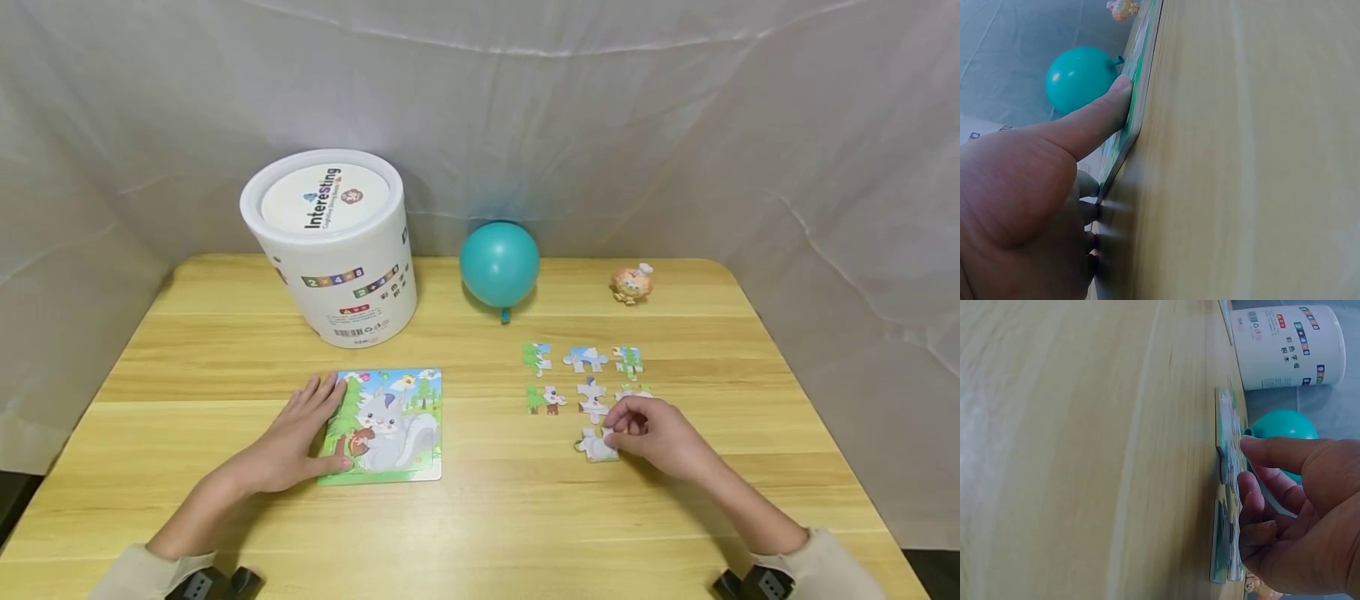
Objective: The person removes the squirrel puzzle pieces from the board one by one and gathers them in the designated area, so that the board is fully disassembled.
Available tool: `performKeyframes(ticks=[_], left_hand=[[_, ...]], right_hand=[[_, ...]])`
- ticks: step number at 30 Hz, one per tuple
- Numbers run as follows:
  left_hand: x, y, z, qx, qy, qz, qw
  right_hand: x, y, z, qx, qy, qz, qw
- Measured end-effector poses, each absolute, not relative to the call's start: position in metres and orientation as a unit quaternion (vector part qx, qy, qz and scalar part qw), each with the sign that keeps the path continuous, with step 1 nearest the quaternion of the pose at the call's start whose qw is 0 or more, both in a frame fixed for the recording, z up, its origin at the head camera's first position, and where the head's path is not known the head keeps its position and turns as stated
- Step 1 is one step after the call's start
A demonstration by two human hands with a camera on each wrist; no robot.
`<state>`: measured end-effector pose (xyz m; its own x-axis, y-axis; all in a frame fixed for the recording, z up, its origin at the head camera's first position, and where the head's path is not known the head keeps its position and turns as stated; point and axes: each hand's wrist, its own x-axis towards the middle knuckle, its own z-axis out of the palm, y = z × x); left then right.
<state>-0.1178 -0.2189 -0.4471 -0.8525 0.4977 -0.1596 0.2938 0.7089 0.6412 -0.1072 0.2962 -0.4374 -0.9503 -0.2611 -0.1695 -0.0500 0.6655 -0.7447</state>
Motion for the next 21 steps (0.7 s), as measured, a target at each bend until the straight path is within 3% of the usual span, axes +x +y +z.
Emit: performKeyframes(ticks=[11,21], left_hand=[[-0.118,-0.221,-0.450,0.231,0.907,0.311,0.163],[-0.120,-0.224,-0.446,0.231,0.895,0.335,0.184]], right_hand=[[-0.112,0.285,-0.424,-0.085,0.902,-0.401,0.136],[-0.133,0.238,-0.415,-0.158,0.900,-0.388,0.124]])
